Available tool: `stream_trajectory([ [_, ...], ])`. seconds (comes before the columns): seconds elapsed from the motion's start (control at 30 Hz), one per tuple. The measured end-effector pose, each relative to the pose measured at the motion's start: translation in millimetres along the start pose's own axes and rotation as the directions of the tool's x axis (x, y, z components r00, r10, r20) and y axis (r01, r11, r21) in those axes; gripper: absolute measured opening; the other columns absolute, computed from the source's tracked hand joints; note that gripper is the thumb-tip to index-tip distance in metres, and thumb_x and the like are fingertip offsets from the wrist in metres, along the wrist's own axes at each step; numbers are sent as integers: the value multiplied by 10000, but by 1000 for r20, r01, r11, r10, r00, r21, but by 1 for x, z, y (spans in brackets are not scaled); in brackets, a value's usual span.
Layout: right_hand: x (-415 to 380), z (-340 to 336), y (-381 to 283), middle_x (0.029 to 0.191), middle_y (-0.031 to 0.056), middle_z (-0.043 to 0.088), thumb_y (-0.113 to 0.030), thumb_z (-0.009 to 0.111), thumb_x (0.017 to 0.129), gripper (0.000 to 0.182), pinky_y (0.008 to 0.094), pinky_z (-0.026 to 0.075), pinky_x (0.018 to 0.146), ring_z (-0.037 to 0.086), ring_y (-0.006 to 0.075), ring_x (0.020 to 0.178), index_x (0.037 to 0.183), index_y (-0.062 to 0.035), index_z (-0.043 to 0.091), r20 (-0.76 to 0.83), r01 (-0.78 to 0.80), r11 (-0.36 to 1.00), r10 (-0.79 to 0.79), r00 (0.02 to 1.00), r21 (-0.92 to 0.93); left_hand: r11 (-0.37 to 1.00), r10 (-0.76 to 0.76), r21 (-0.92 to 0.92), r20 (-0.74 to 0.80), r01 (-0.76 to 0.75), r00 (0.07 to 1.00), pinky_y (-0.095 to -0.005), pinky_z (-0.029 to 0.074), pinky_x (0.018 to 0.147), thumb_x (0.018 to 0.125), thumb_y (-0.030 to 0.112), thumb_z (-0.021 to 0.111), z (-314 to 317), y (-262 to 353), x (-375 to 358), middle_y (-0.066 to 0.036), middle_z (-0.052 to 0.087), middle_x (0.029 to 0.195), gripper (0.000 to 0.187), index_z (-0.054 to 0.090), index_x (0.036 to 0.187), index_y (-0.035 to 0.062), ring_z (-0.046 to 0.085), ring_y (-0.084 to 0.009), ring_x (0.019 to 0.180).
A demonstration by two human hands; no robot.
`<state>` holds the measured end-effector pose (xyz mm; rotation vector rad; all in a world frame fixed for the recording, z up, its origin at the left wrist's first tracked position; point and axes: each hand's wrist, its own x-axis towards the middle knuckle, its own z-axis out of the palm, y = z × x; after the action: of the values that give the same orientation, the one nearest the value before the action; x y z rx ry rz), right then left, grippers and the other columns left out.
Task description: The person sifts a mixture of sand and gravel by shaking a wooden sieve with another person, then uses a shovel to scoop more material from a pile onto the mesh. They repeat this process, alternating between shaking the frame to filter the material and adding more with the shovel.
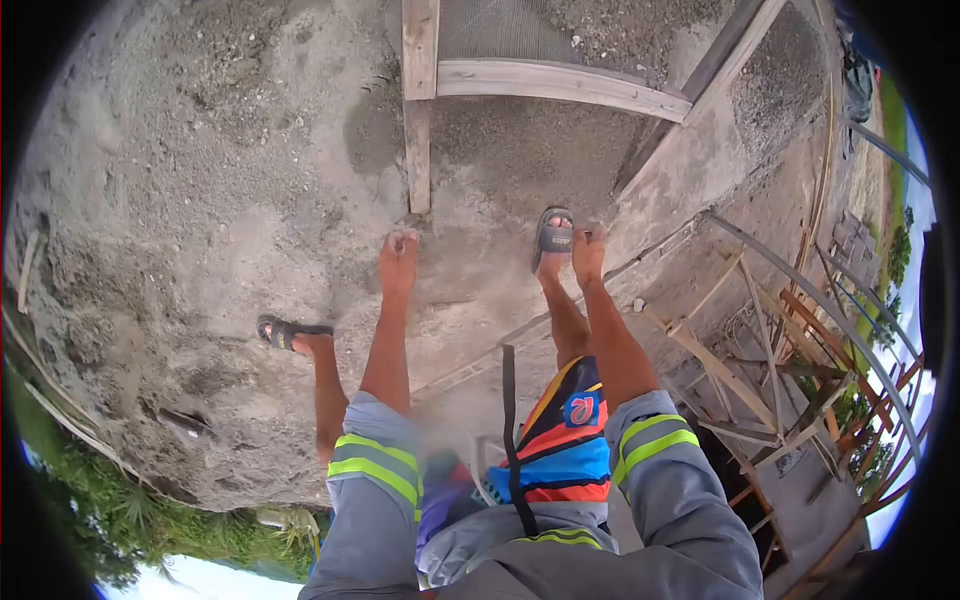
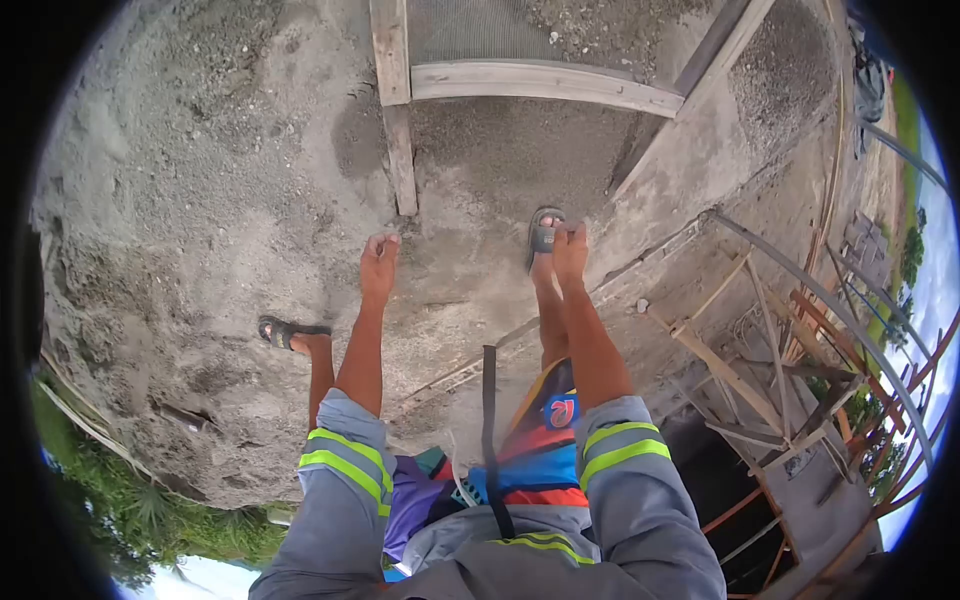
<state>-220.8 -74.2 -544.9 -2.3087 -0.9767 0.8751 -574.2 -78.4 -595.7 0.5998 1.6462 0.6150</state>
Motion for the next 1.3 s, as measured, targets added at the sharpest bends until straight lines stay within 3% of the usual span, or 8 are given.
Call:
stream_trajectory([
  [0.03,54,-32,74,860,151,630,-172,577,809,227,342,465,743,616,255,820,977,-27,526,35,-301,953,300,953,23,997,82,-1,-60,-82,995,-288,427,817,848,271,635,22,9,16,-81,588,977,387,534,1096,-8,535,-167,916],
  [0.27,241,-125,174,996,159,619,-211,669,768,448,325,450,811,584,244,945,1132,-9,503,103,-101,987,114,988,-125,798,271,597,-242,-77,931,-388,365,955,720,374,750,73,41,143,-254,493,1218,825,362,1260,-115,484,-351,1126],
  [0.47,304,-101,194,1029,219,606,-214,722,716,606,338,447,838,579,282,994,1184,70,462,333,-80,997,68,941,23,788,256,612,-234,-63,938,-372,386,924,736,319,741,56,16,170,-216,543,1192,698,445,1223,-84,519,-334,1098],
  [0.77,301,-82,233,1030,224,613,-246,687,723,598,344,446,834,595,272,965,1167,81,456,38,45,997,-43,998,-64,801,290,585,-187,-131,938,-377,412,827,735,231,722,81,42,145,-174,619,1018,456,557,1042,-62,570,-308,919],
  [0.8,288,-101,225,1013,197,621,-251,671,728,566,342,455,808,597,266,931,1168,42,469,109,-8,1000,10,994,-19,630,254,764,-368,135,894,-374,405,844,726,266,718,91,51,121,-195,605,1019,491,537,1040,-66,553,-323,951],
  [1.1,39,-339,130,960,46,603,-162,670,743,415,293,437,765,545,169,847,1097,18,549,123,-180,939,150,981,293,985,21,169,-280,27,960,-315,434,837,712,195,746,67,116,-186,-130,626,1045,515,547,1124,-42,574,-219,936],
  [1.2,-43,-428,82,857,140,659,-227,707,639,449,354,470,710,616,230,770,961,74,624,79,-361,912,381,921,-195,946,-49,305,-196,109,979,-369,469,766,695,270,754,23,107,-278,-158,653,963,511,572,1086,-4,623,-258,881],
  [1.3,-95,-479,37,944,187,657,-233,710,595,538,368,476,783,629,293,870,1032,63,603,110,-362,932,359,927,10,916,35,396,-218,55,975,-380,478,748,692,270,752,1,116,-350,-151,652,933,515,567,1091,1,623,-248,870],
])
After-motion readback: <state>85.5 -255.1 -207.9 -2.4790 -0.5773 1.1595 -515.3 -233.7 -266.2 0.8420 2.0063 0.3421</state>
